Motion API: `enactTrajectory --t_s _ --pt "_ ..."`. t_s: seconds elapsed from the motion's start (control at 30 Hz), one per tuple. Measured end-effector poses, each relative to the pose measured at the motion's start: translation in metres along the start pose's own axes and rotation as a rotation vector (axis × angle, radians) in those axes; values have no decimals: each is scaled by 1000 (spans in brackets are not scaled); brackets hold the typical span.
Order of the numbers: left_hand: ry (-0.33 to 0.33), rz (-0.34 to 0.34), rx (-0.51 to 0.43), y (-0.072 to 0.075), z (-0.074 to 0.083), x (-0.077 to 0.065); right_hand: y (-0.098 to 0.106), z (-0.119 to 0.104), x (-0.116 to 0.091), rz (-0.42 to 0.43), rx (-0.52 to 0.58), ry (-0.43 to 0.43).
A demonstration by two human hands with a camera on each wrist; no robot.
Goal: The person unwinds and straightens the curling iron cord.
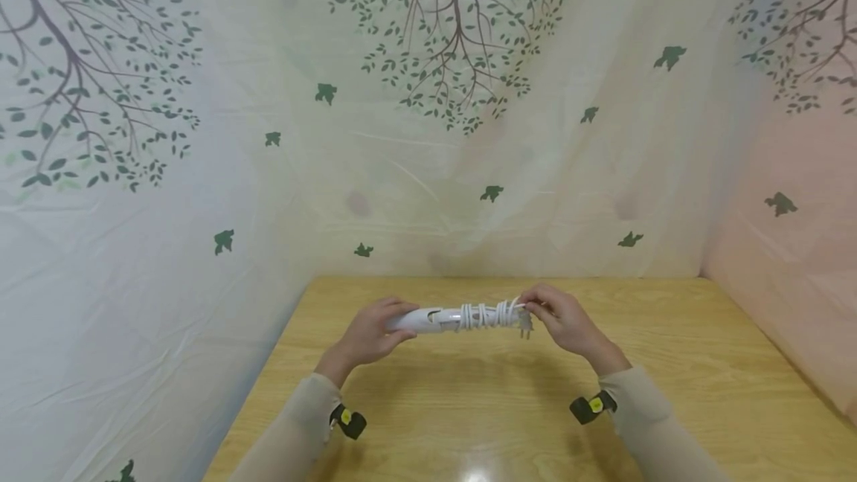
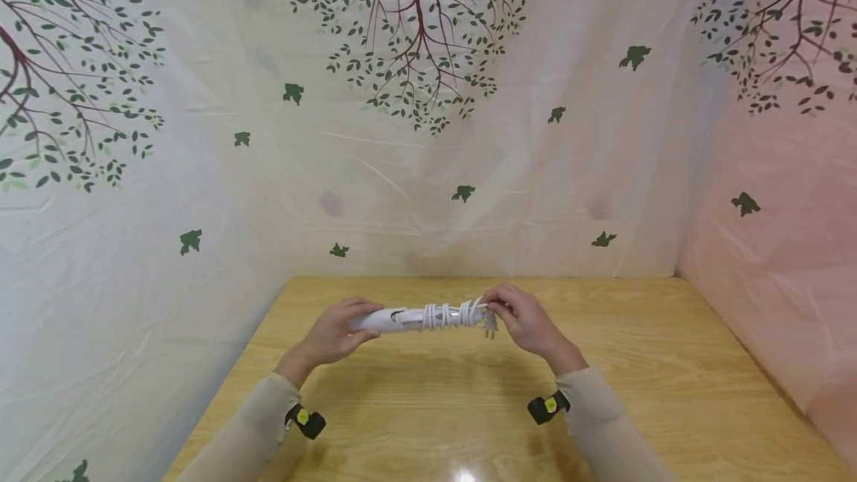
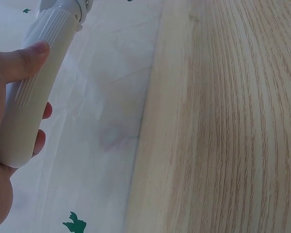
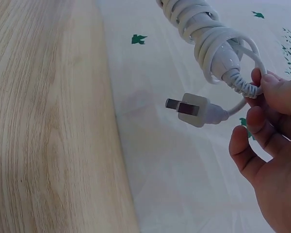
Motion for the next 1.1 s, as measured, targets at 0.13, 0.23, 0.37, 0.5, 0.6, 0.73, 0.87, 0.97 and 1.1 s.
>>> enactTrajectory --t_s 0.13,0.23,0.37,0.5,0.6,0.73,0.87,0.97,1.1 --pt "9 -12 3 1 0 0 2 0 -1 10 -1 -15" --pt "4 -13 0 1 1 1 5 2 -1 13 5 -34" --pt "-11 -17 -4 0 1 1 10 6 -1 35 -13 -53" --pt "-23 -13 -8 -2 0 0 14 8 1 46 -15 -52" --pt "-29 -1 -10 -1 0 -1 15 9 1 44 1 -49" --pt "-30 19 -10 1 0 -1 18 8 -2 61 9 -45" --pt "-15 25 -15 4 0 0 20 7 -3 75 2 -27" --pt "-7 22 -19 5 2 1 20 6 -4 75 -4 -18" --pt "-8 23 -27 5 3 0 19 8 -4 71 -3 -36"
Point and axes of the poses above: each hand's wrist, its own x-axis towards the middle knuckle, its own y-axis out of the back of the hand, z = x × y, the point moved 6 cm from there along x, towards the middle knuckle, and after that the axes turned 4 degrees about -x, right-handed, at the moved point
